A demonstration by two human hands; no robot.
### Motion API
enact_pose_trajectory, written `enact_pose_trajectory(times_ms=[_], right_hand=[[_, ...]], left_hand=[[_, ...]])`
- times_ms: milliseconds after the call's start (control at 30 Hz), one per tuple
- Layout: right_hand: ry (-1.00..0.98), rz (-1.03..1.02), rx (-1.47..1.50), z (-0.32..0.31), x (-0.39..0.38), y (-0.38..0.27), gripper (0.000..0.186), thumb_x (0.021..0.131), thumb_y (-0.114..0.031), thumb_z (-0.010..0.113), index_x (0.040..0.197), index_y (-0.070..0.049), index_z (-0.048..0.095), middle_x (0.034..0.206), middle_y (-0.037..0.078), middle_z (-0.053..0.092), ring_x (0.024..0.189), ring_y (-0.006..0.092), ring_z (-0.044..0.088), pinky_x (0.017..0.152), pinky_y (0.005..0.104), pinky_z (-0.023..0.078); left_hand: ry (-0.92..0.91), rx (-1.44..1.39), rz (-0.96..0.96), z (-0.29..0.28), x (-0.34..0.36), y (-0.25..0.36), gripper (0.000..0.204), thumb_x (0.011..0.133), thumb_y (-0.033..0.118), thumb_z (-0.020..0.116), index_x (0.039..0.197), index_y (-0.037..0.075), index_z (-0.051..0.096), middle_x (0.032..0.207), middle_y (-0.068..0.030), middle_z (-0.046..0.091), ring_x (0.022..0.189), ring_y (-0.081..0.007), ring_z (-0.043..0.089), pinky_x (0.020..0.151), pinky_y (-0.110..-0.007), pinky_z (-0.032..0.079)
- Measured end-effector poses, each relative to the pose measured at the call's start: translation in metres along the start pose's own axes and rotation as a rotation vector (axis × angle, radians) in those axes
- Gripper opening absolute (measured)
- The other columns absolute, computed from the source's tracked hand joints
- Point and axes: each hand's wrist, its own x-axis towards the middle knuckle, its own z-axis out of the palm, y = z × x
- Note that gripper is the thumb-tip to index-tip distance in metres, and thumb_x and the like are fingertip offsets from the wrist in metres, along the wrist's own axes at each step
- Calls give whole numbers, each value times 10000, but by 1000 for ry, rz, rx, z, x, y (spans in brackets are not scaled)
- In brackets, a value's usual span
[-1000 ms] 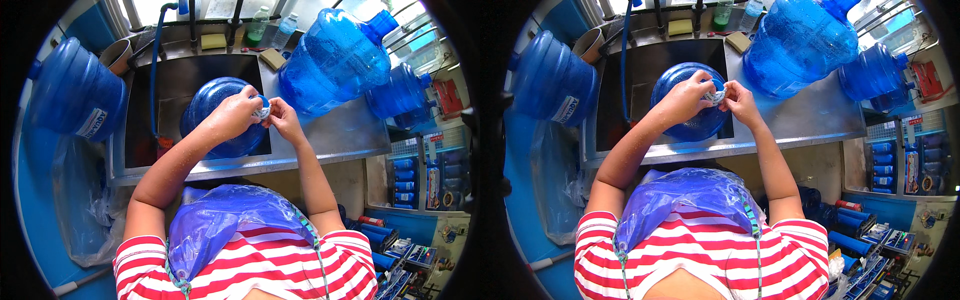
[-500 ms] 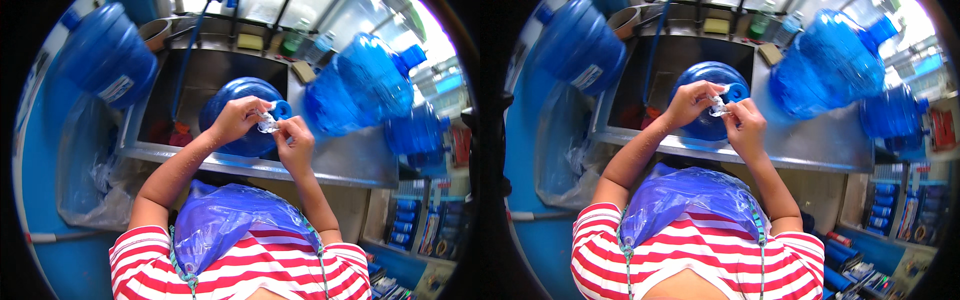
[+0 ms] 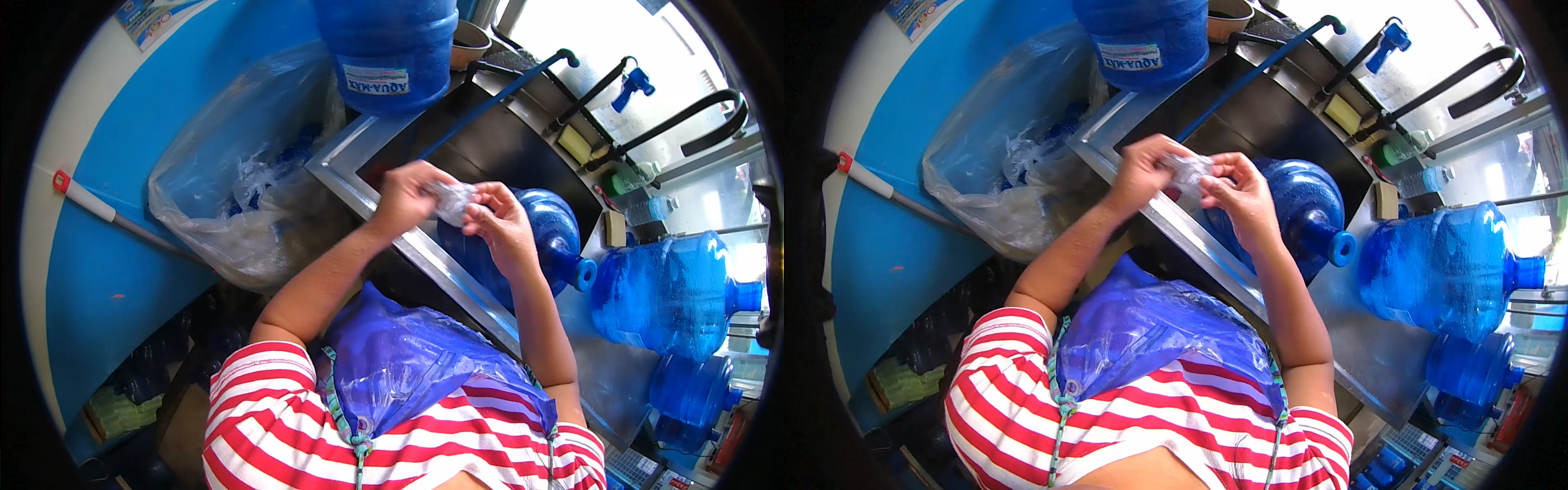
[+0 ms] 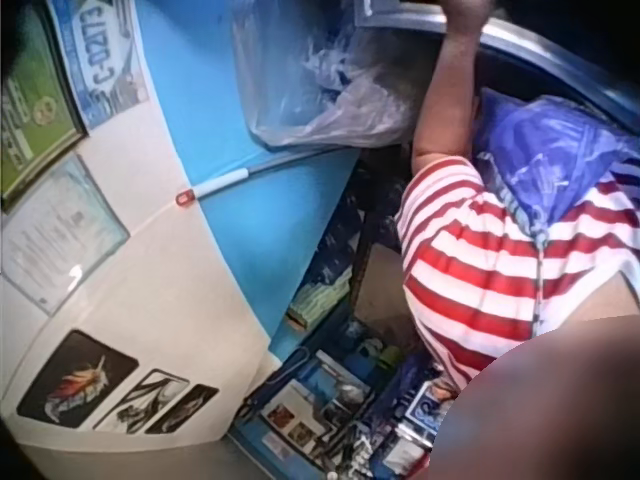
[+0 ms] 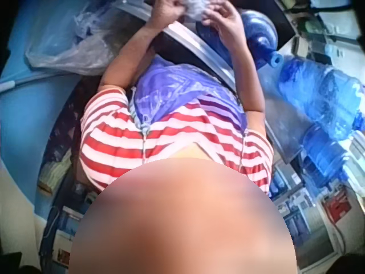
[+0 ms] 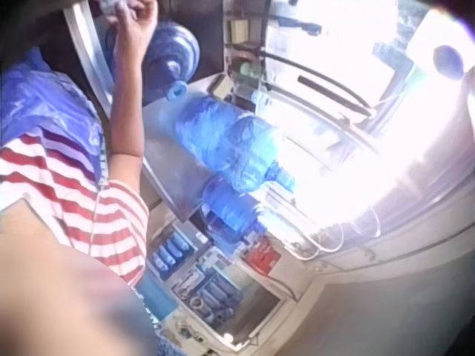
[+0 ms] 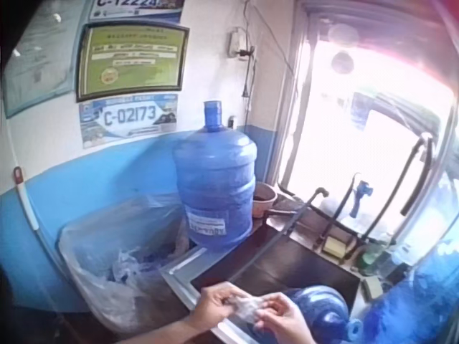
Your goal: The person retrieves two large blue water jugs from a storage area and carries them to a sink. They scrub the exterior of one jug with a sponge and soap, rinse it thoroughly with a hose, and then place it on a counter. The person repeats the process for the second jug, scrubbing and rinsing it before setting it down.
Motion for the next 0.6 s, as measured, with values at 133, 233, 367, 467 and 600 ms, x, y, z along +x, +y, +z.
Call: enact_pose_trajectory(times_ms=[133, 233, 367, 467, 600], right_hand=[[-104, -70, -423, 19, 21, 1, 398, 832, -88, 756, 1170, -18, 558, 1072, 54, 536, 865, 102, 607, 755, 253, 537], [-47, -111, -566, 11, 23, 9, 318, 801, -17, 752, 1086, -23, 612, 1066, 75, 565, 829, 118, 640, 732, 257, 535], [-12, -154, -895, 14, 20, 9, 219, 802, -28, 749, 1002, -34, 659, 982, 46, 597, 809, 102, 610, 717, 242, 508], [134, -134, -935, -4, -2, -1, 185, 794, -48, 761, 960, -49, 680, 936, 49, 594, 793, 122, 618, 684, 247, 505], [714, -346, -1212, -50, -67, -42, 88, 827, -91, 728, 884, -34, 693, 902, 70, 621, 757, 152, 624, 656, 270, 502]], left_hand=[[506, 552, 204, -123, 29, -67, 290, 781, -82, 562, 1015, 38, 685, 968, -106, 686, 921, -199, 656, 837, -317, 509], [622, 904, -141, -198, 55, -145, 303, 795, 140, 669, 1097, 123, 681, 1023, -162, 653, 981, -372, 613, 857, -431, 481], [485, 780, -470, -329, 64, -306, 643, 777, 388, 725, 1278, 17, 568, 1269, -215, 592, 1165, -355, 564, 979, -407, 437], [491, 462, -907, -351, 84, -357, 994, 669, 645, 764, 1284, -102, 535, 1362, -215, 534, 1225, -288, 530, 1050, -362, 377], [398, 1196, -846, -271, 127, -296, 829, 737, 542, 758, 1219, -101, 554, 1207, -249, 622, 1179, -356, 570, 958, -436, 468]])
